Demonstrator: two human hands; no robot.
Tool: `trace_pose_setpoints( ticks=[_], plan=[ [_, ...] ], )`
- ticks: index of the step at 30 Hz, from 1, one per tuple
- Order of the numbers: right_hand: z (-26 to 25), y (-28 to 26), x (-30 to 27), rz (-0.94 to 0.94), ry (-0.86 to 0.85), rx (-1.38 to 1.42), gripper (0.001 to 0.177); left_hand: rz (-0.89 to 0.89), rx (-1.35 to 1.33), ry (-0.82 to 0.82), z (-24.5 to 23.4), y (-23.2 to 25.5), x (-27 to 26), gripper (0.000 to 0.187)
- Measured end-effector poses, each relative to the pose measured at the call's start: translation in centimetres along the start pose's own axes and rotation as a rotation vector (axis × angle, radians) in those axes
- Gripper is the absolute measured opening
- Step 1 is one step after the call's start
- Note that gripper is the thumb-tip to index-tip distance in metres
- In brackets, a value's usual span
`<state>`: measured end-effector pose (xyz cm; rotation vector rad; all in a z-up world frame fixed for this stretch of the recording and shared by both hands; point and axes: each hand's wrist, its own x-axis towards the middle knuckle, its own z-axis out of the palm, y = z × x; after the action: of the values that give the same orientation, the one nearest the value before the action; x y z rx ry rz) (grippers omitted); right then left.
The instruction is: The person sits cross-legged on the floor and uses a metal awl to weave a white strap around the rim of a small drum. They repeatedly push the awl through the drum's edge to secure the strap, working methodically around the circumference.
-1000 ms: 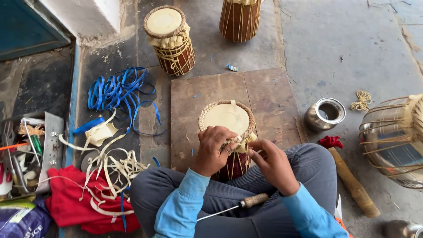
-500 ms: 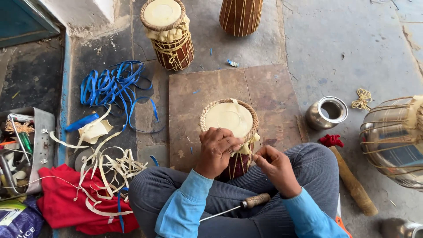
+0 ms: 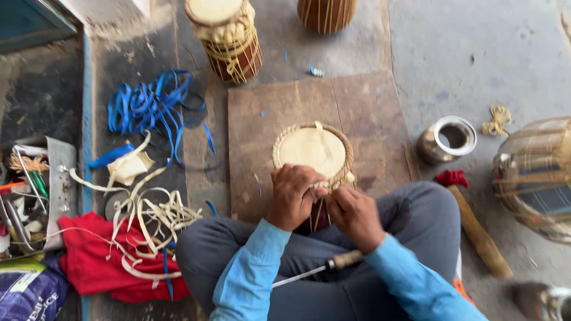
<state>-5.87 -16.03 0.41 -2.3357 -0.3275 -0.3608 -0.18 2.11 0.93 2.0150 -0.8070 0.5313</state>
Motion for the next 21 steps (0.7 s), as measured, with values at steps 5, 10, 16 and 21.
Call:
trace_pose_setpoints(
  ticks=[5, 10, 16, 21],
  plan=[
    [0.1, 0.0, -0.5, 0.076, -0.06, 0.038, 0.022, -0.002, -0.02, -0.077, -1.1, 0.5, 0.9, 0.026],
    [-1.6, -1.9, -2.1, 0.072, 0.092, 0.09, 0.021, 0.013, -0.078, -0.079, -1.3, 0.2, 1.3, 0.019],
    [-2.3, -4.5, 0.1, 0.282, 0.076, -0.072, 0.033, -0.074, -0.219, -0.141, -1.8, 0.7, 1.6, 0.025],
    [-1.1, -4.0, 2.0, 0.186, 0.124, -0.009, 0.02, -0.065, -0.231, -0.164, -2.7, 0.3, 1.8, 0.03]
  ],
)
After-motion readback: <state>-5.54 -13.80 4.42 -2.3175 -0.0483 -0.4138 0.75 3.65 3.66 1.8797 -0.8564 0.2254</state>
